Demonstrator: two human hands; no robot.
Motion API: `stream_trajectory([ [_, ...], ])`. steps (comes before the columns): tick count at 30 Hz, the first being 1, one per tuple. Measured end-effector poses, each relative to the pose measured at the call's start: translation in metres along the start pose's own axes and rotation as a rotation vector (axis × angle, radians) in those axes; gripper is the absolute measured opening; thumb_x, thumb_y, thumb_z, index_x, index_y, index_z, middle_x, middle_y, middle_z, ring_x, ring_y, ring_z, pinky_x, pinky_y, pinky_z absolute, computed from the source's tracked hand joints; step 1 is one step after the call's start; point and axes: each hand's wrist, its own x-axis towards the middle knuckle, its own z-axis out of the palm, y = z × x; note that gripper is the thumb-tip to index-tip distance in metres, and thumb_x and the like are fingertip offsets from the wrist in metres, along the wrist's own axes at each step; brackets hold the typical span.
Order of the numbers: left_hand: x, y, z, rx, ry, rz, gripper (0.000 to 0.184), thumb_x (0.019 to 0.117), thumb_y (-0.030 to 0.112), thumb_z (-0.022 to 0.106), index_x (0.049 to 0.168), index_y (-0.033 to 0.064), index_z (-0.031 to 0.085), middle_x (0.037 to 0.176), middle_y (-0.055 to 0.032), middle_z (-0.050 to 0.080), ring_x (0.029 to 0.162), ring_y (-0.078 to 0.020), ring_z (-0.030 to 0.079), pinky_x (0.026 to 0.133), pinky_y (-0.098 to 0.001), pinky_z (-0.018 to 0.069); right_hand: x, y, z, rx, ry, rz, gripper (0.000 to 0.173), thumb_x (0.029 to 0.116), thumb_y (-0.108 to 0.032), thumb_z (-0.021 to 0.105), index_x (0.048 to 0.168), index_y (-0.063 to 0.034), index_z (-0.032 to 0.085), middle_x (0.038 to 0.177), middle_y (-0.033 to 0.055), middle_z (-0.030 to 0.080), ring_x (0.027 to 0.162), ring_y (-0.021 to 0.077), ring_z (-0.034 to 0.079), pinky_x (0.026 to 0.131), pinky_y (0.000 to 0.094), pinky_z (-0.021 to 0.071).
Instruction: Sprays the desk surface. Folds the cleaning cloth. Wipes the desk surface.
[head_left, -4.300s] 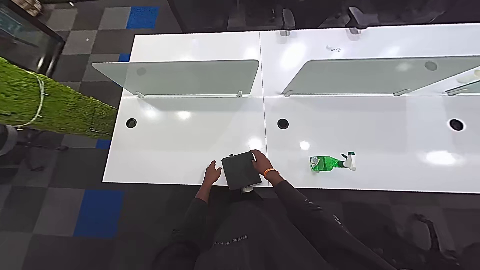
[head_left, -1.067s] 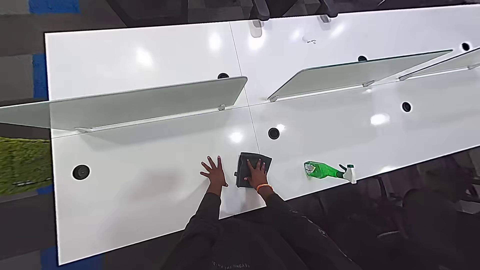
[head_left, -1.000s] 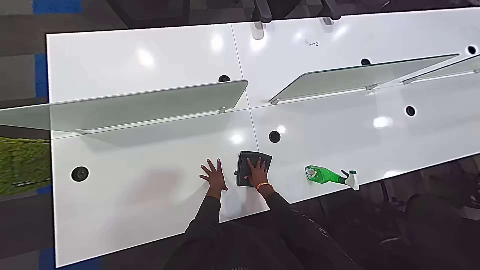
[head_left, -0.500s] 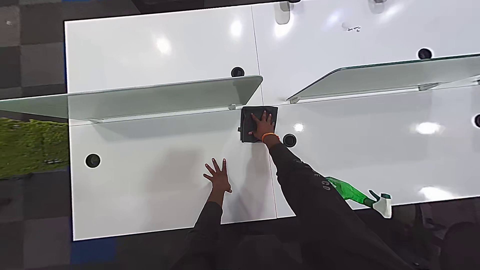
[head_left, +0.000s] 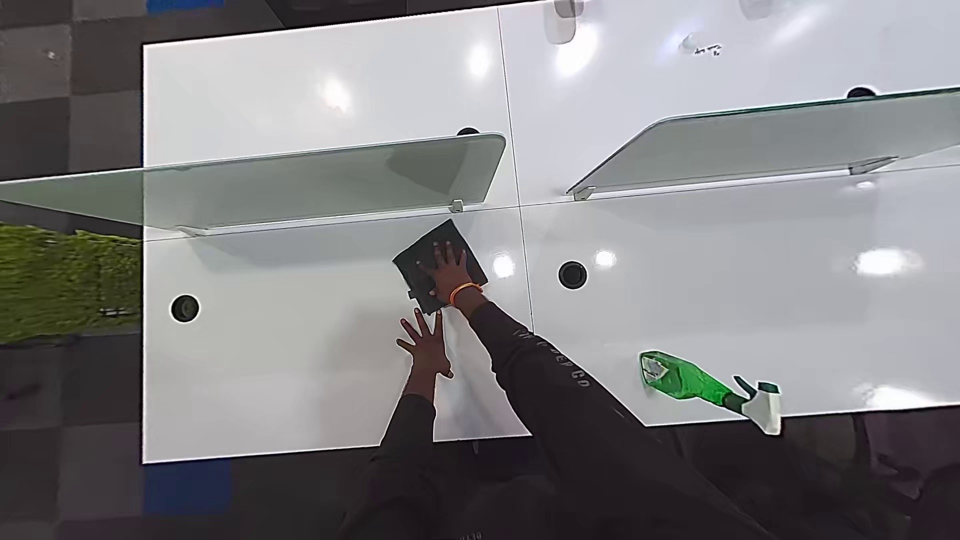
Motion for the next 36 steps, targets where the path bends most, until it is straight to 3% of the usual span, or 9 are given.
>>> stream_trajectory([
  [4,-0.001,0.002,-0.003,0.009,-0.01,-0.007,0.176,0.0346,0.039,0.102,0.165,0.033,-0.015,0.162,-0.0237,-0.039,0.146,-0.0642,-0.026,0.098,-0.0938,0.0162,-0.02,0.047,-0.001,0.018,0.075,-0.023,0.066,0.0939,-0.039,0.071,0.154,-0.0439,0.045,0.174,0.0032,0.017,0.159,0.0397,0.011,0.118,0.0763,0.0175],
  [10,0.001,0.003,-0.004,0.011,-0.022,-0.024,0.176,0.0364,0.039,0.103,0.164,0.0351,-0.018,0.161,-0.0232,-0.041,0.145,-0.0645,-0.028,0.098,-0.094,0.0144,-0.086,0.147,0.012,0.133,0.216,0.286,0.058,0.1005,-0.039,0.06,0.156,-0.0426,0.043,0.173,0.0111,0.018,0.159,0.0423,0.012,0.117,0.0758,0.0218],
  [16,-0.003,0.004,-0.006,0.001,-0.03,-0.019,0.176,0.0379,0.038,0.104,0.163,0.0346,-0.019,0.16,-0.0234,-0.042,0.144,-0.0647,-0.029,0.099,-0.094,0.0135,-0.184,0.069,0.121,0.122,0.184,0.202,0.079,0.0935,-0.062,0.055,0.163,-0.0368,0.029,0.173,0.0196,0.01,0.157,0.0521,0.004,0.115,0.0826,0.0064],
  [21,-0.004,0.004,-0.005,-0.006,-0.029,-0.018,0.174,0.039,0.038,0.104,0.164,0.0343,-0.018,0.161,-0.0222,-0.042,0.144,-0.0644,-0.029,0.099,-0.0937,0.0138,-0.241,0.047,0.164,0.094,0.101,0.072,0.047,0.0925,-0.021,0.064,0.139,-0.0252,0.063,0.164,0.011,0.04,0.152,0.0412,0.031,0.117,0.0688,0.0286],
  [24,-0.003,0.004,-0.006,-0.012,-0.02,-0.019,0.176,0.0366,0.038,0.104,0.164,0.0345,-0.017,0.161,-0.0221,-0.042,0.145,-0.0641,-0.029,0.099,-0.0937,0.015,-0.235,0.059,0.134,0.243,0.069,0.093,0.046,0.0823,-0.008,0.069,0.128,-0.0134,0.068,0.145,0.0124,0.059,0.138,0.0369,0.051,0.105,0.0595,0.0473],
  [29,-0.001,0.002,-0.002,-0.026,-0.008,-0.01,0.177,0.0354,0.036,0.104,0.164,0.0348,-0.017,0.16,-0.0224,-0.042,0.144,-0.0636,-0.03,0.098,-0.0945,0.0127,-0.233,0.093,0.053,1.028,-0.08,-0.228,0.021,0.0958,-0.011,0.064,0.115,-0.0045,0.067,0.102,0.0085,0.071,0.093,0.0156,0.068,0.087,0.0372,0.0564],
  [31,-0.002,0.003,-0.003,-0.032,-0.011,-0.012,0.176,0.0364,0.036,0.104,0.164,0.0345,-0.017,0.161,-0.0224,-0.042,0.144,-0.0636,-0.03,0.098,-0.0947,0.0126,-0.238,0.099,0.026,1.284,-0.192,-0.316,0.025,0.1015,-0.015,0.062,0.124,-0.004,0.064,0.106,0.0034,0.073,0.096,0.0095,0.07,0.091,0.0334,0.0586],
  [34,-0.004,0.002,-0.002,-0.046,0.003,-0.006,0.175,0.036,0.034,0.103,0.165,0.0335,-0.016,0.161,-0.0225,-0.041,0.144,-0.0639,-0.03,0.098,-0.095,0.0116,-0.228,0.128,0.017,1.313,-0.145,-0.093,0.048,0.1039,-0.027,0.054,0.148,-0.008,0.049,0.118,0.0086,0.071,0.102,0.0152,0.069,0.091,0.0375,0.0578],
  [36,-0.003,0.002,-0.002,-0.044,0.006,-0.004,0.175,0.0359,0.034,0.104,0.165,0.0342,-0.016,0.161,-0.0221,-0.042,0.144,-0.0644,-0.029,0.098,-0.0948,0.0115,-0.213,0.156,0.024,1.191,0.124,0.279,0.045,0.107,-0.026,0.05,0.149,-0.0094,0.049,0.121,0.0165,0.069,0.103,0.0256,0.07,0.085,0.0451,0.059],
])
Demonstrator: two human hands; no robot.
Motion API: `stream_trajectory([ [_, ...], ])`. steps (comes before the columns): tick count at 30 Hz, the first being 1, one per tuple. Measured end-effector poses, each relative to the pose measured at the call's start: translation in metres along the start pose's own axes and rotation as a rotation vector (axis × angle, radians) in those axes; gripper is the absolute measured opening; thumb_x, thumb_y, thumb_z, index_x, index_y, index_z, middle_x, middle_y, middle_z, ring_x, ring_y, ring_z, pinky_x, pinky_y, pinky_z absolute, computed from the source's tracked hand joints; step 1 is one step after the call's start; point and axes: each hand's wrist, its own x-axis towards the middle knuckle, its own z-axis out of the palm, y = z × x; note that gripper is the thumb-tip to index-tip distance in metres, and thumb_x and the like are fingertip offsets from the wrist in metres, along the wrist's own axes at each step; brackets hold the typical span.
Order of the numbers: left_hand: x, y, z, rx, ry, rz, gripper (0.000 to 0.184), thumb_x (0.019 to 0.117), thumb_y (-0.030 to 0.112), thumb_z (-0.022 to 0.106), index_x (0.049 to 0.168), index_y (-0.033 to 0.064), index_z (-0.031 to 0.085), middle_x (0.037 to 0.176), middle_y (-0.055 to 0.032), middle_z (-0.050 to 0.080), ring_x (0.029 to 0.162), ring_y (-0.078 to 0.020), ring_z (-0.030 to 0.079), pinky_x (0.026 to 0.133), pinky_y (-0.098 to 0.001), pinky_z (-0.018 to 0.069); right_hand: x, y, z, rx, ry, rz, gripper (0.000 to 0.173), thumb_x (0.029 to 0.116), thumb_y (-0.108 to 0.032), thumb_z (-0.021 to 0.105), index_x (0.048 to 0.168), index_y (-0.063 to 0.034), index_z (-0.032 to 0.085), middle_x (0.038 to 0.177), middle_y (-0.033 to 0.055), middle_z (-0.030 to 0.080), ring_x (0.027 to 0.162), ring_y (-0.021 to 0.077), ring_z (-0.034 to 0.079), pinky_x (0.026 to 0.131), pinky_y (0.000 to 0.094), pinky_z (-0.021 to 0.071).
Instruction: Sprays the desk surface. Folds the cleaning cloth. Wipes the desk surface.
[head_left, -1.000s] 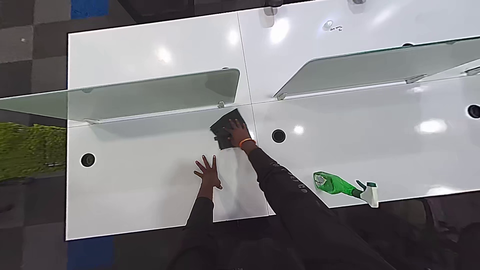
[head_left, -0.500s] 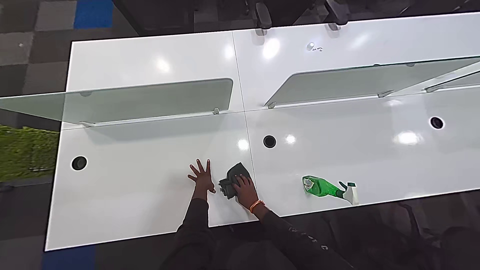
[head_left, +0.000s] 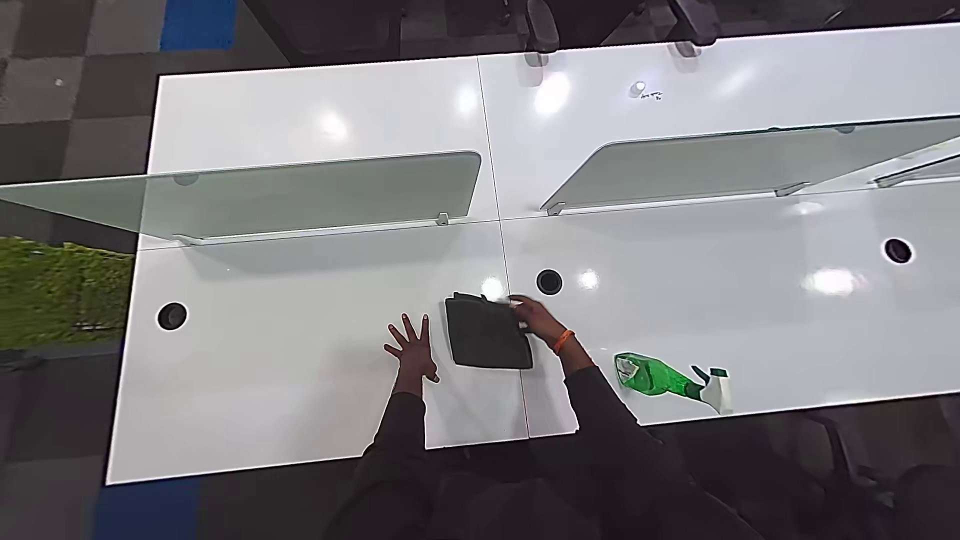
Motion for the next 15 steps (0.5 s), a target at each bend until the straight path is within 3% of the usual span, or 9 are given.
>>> stream_trajectory([
  [2,0.001,0.0,0.0,-0.003,0.006,0.002,0.174,0.0365,0.034,0.104,0.165,0.0348,-0.015,0.161,-0.0214,-0.042,0.145,-0.0642,-0.028,0.098,-0.0945,0.0114,0.017,0.011,-0.018,-0.096,0.352,0.006,0.045,0.1053,-0.022,0.054,0.146,-0.0019,0.051,0.134,0.0212,0.063,0.116,0.0285,0.067,0.098,0.0447,0.0561],
  [4,-0.001,-0.001,0.0,-0.004,0.011,0.004,0.172,0.0376,0.035,0.103,0.165,0.0352,-0.013,0.162,-0.0205,-0.041,0.145,-0.0644,-0.027,0.098,-0.0945,0.0117,0.015,0.014,-0.024,-0.133,0.489,-0.076,0.039,0.1032,-0.018,0.058,0.138,0.0006,0.056,0.135,0.0201,0.063,0.118,0.0256,0.067,0.1,0.0405,0.0567],
  [6,-0.001,0.0,0.0,-0.008,0.01,0.003,0.171,0.0382,0.034,0.102,0.165,0.0357,-0.012,0.163,-0.0197,-0.04,0.145,-0.0641,-0.027,0.098,-0.0944,0.0122,0.003,0.011,-0.015,-0.317,0.443,-0.162,0.039,0.1025,-0.018,0.056,0.138,-0.0029,0.059,0.138,0.017,0.063,0.122,0.0253,0.066,0.102,0.0414,0.0555],
  [10,-0.002,-0.001,-0.003,-0.014,-0.004,0.003,0.17,0.0394,0.034,0.102,0.165,0.0349,-0.012,0.163,-0.02,-0.04,0.145,-0.0643,-0.027,0.099,-0.0941,0.0132,-0.011,0.009,0.044,-0.739,0.191,-0.381,0.036,0.1009,-0.017,0.056,0.136,-0.0131,0.065,0.147,0.011,0.059,0.141,0.0285,0.051,0.119,0.0464,0.0416],
  [12,-0.002,0.0,-0.003,-0.018,-0.007,0.005,0.169,0.04,0.034,0.102,0.166,0.0345,-0.012,0.163,-0.0198,-0.039,0.146,-0.064,-0.026,0.099,-0.0942,0.0133,-0.005,0.013,0.077,-0.903,0.092,-0.381,0.05,0.0943,-0.021,0.067,0.144,-0.025,0.061,0.162,0.01,0.043,0.152,0.0374,0.034,0.121,0.0593,0.0318],
  [14,-0.001,-0.001,-0.003,-0.028,-0.005,0.007,0.168,0.0401,0.033,0.102,0.166,0.0352,-0.01,0.164,-0.0196,-0.038,0.146,-0.0635,-0.025,0.099,-0.094,0.0138,0.007,0.011,0.102,-1.063,-0.019,-0.208,0.08,0.0894,-0.036,0.074,0.16,-0.0375,0.036,0.174,0.0083,0.014,0.159,0.0425,0.011,0.12,0.0705,0.0196],
  [15,-0.001,-0.001,-0.002,-0.031,-0.009,0.009,0.168,0.0398,0.033,0.102,0.166,0.0355,-0.01,0.164,-0.0195,-0.038,0.147,-0.0634,-0.025,0.099,-0.0939,0.014,0.014,0.011,0.111,-1.102,-0.05,-0.138,0.093,0.0861,-0.041,0.078,0.163,-0.0394,0.027,0.175,0.0096,0.004,0.159,0.0451,0.004,0.119,0.0744,0.0165],
])
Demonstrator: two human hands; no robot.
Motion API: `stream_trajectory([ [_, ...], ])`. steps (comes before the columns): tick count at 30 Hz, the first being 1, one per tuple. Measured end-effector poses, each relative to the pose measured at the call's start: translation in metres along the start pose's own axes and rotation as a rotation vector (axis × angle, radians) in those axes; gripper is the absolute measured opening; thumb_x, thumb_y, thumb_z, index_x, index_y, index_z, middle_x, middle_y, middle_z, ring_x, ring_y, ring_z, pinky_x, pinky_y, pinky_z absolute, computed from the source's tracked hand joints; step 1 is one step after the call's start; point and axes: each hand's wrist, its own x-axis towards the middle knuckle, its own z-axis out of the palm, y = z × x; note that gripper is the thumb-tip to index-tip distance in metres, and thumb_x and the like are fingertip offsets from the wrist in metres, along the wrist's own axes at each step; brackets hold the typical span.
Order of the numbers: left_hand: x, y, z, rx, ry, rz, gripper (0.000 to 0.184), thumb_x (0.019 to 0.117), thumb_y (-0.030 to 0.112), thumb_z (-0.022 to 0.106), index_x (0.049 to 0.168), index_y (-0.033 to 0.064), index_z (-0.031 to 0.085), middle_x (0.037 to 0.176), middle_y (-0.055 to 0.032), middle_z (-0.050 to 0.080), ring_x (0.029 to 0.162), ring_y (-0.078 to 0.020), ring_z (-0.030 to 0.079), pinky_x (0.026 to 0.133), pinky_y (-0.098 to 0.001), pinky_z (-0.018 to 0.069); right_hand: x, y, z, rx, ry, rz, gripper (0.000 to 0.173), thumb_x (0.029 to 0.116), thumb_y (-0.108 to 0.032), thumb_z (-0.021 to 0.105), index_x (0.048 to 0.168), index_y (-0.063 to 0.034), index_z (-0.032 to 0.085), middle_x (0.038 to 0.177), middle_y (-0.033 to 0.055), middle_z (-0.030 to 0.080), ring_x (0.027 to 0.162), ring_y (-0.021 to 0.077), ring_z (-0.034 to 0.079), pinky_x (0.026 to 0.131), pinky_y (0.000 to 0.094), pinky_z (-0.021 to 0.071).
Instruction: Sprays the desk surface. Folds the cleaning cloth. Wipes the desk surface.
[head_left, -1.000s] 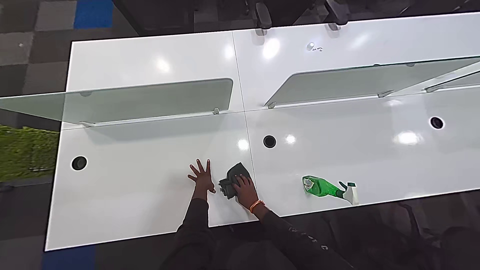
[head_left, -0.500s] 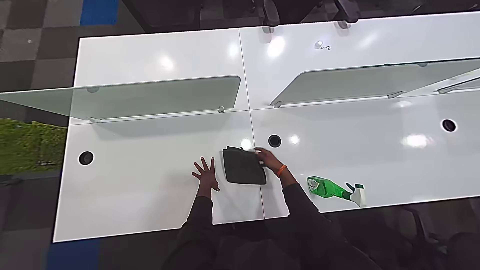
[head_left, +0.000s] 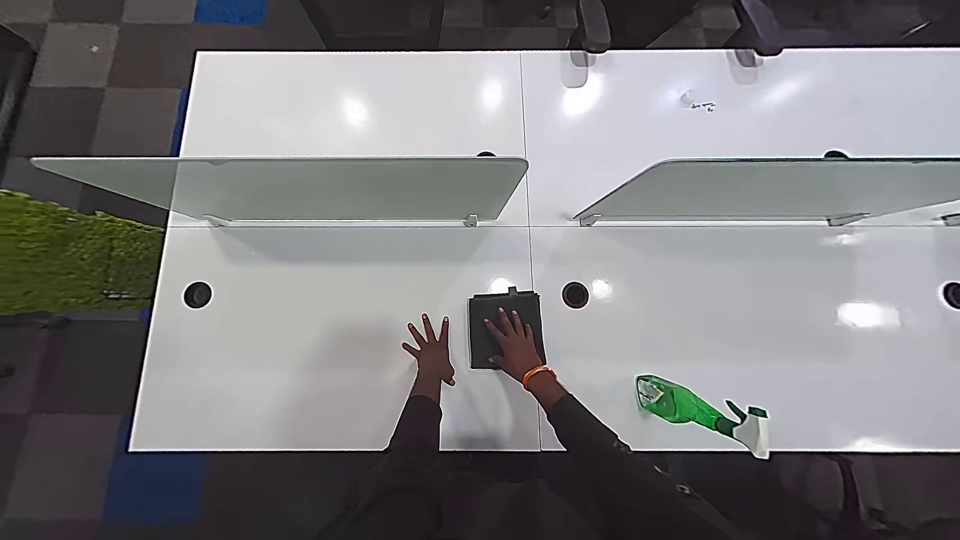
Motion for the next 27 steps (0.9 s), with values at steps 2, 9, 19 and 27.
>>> stream_trajectory([
  [2,0.001,-0.001,-0.001,-0.013,0.001,0.003,0.168,0.0393,0.033,0.102,0.166,0.0366,-0.009,0.165,-0.0193,-0.037,0.147,-0.063,-0.025,0.099,-0.094,0.0142,0.02,-0.01,0.001,-0.022,-0.047,0.043,0.106,0.0804,-0.043,0.084,0.165,-0.0402,0.02,0.175,0.0128,-0.003,0.158,0.0492,-0.001,0.116,0.0801,0.0135],
  [9,0.004,-0.002,-0.001,-0.035,-0.01,0.006,0.166,0.0396,0.031,0.101,0.165,0.0406,-0.007,0.167,-0.0181,-0.033,0.147,-0.0631,-0.024,0.098,-0.0941,0.0138,0.109,-0.037,-0.052,-0.027,-0.036,0.045,0.113,0.0762,-0.042,0.086,0.165,-0.0432,0.016,0.175,0.0129,-0.006,0.157,0.0508,-0.005,0.111,0.086,0.0105],
  [19,0.005,-0.004,0.001,-0.057,-0.004,0.01,0.164,0.0392,0.029,0.101,0.166,0.042,-0.003,0.168,-0.0164,-0.031,0.149,-0.0618,-0.022,0.099,-0.0936,0.0131,0.204,-0.058,-0.109,-0.028,0.137,0.027,0.114,0.0686,-0.043,0.094,0.162,-0.0449,0.028,0.175,0.0072,0.005,0.158,0.0482,0.0,0.11,0.0868,0.015],
  [27,0.002,-0.006,0.003,-0.065,0.023,0.033,0.164,0.0409,0.029,0.1,0.166,0.0397,-0.005,0.167,-0.0171,-0.032,0.148,-0.0618,-0.023,0.099,-0.094,0.0125,0.159,-0.054,-0.082,-0.068,0.127,0.004,0.1,0.0774,-0.048,0.087,0.16,-0.0447,0.031,0.175,0.0079,0.009,0.158,0.0464,0.006,0.111,0.0848,0.0203],
])
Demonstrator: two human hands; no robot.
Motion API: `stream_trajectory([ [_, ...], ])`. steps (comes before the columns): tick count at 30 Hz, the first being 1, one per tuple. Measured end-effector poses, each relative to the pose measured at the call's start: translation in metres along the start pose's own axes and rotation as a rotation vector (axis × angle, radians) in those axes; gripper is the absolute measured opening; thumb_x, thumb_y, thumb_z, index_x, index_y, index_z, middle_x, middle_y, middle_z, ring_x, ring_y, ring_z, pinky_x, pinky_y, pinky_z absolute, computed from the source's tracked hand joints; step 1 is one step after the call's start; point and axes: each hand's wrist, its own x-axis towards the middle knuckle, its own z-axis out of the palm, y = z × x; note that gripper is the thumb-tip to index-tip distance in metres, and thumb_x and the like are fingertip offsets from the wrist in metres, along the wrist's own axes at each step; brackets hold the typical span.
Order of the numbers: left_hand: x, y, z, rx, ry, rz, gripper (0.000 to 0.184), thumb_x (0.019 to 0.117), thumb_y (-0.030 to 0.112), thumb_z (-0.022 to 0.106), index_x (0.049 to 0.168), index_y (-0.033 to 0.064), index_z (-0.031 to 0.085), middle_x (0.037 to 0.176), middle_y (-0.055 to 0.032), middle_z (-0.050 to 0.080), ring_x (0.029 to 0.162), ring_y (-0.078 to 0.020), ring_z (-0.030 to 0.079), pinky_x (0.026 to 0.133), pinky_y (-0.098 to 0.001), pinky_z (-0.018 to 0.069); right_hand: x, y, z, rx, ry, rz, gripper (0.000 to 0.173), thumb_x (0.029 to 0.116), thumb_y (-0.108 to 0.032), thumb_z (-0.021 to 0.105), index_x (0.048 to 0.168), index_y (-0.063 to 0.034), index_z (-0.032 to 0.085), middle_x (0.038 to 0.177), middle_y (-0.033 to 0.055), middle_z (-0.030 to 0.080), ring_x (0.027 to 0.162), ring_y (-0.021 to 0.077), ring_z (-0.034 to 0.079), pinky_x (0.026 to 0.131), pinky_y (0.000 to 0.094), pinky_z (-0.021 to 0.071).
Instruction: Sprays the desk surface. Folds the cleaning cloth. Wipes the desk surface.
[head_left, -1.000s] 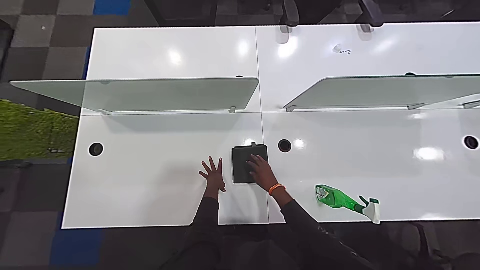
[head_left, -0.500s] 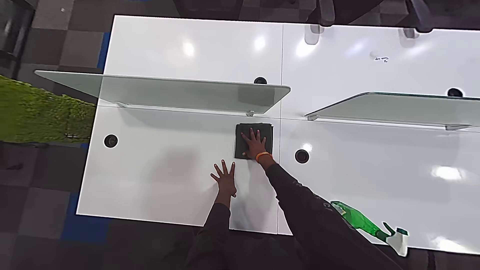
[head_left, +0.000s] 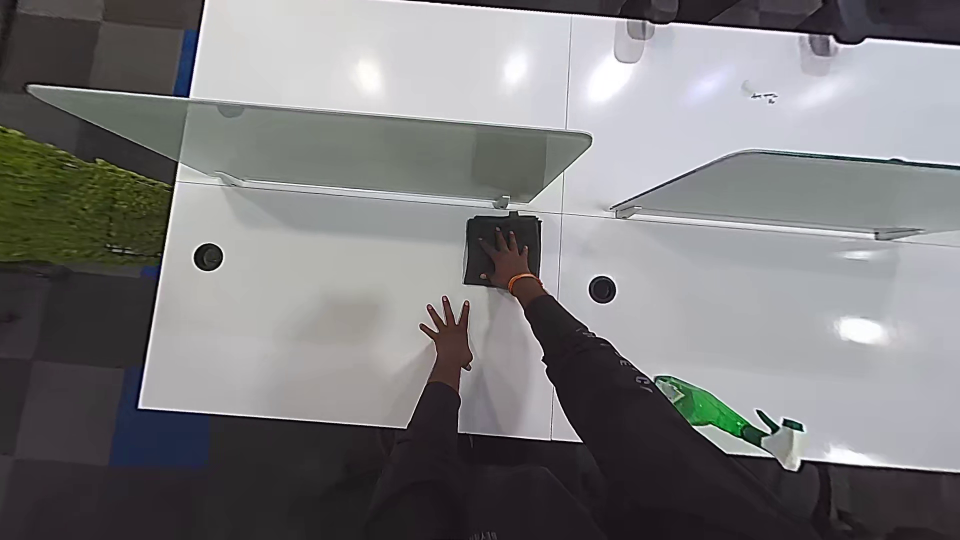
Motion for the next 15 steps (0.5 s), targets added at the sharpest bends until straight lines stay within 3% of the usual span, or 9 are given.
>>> stream_trajectory([
  [3,-0.002,0.0,0.0,-0.008,0.023,0.013,0.163,0.0412,0.029,0.1,0.166,0.0385,-0.004,0.167,-0.0175,-0.032,0.148,-0.0618,-0.024,0.099,-0.094,0.0122,-0.053,0.002,0.026,0.016,-0.09,0.0,0.096,0.083,-0.049,0.08,0.162,-0.0459,0.026,0.176,0.0078,0.002,0.159,0.0448,-0.002,0.114,0.0835,0.0137],
  [10,-0.011,-0.008,-0.004,0.0,0.039,0.066,0.166,0.0403,0.035,0.102,0.166,0.0361,-0.007,0.166,-0.0182,-0.034,0.148,-0.0603,-0.026,0.101,-0.0934,0.0119,-0.234,-0.001,0.127,0.014,-0.214,-0.057,0.093,0.0857,-0.045,0.077,0.162,-0.0455,0.025,0.176,0.0087,0.003,0.158,0.0474,0.0,0.114,0.0839,0.0112],
  [13,-0.02,-0.024,0.0,0.023,0.122,0.123,0.156,0.0484,0.041,0.1,0.168,0.0311,0.0,0.172,-0.0166,-0.02,0.154,-0.057,-0.012,0.106,-0.0879,0.0175,-0.304,-0.005,0.17,-0.024,-0.274,-0.081,0.085,0.0918,-0.045,0.071,0.163,-0.0447,0.025,0.176,0.0088,0.004,0.159,0.0472,0.002,0.114,0.0834,0.0117],
  [15,-0.033,-0.037,0.006,0.02,0.159,0.122,0.148,0.0561,0.04,0.097,0.168,0.0303,0.001,0.173,-0.0156,-0.015,0.155,-0.0552,-0.008,0.11,-0.0854,0.0149,-0.327,-0.008,0.183,-0.044,-0.302,-0.069,0.08,0.0957,-0.045,0.066,0.163,-0.0455,0.022,0.176,0.0083,0.002,0.159,0.0464,0.002,0.114,0.0825,0.0126],
])
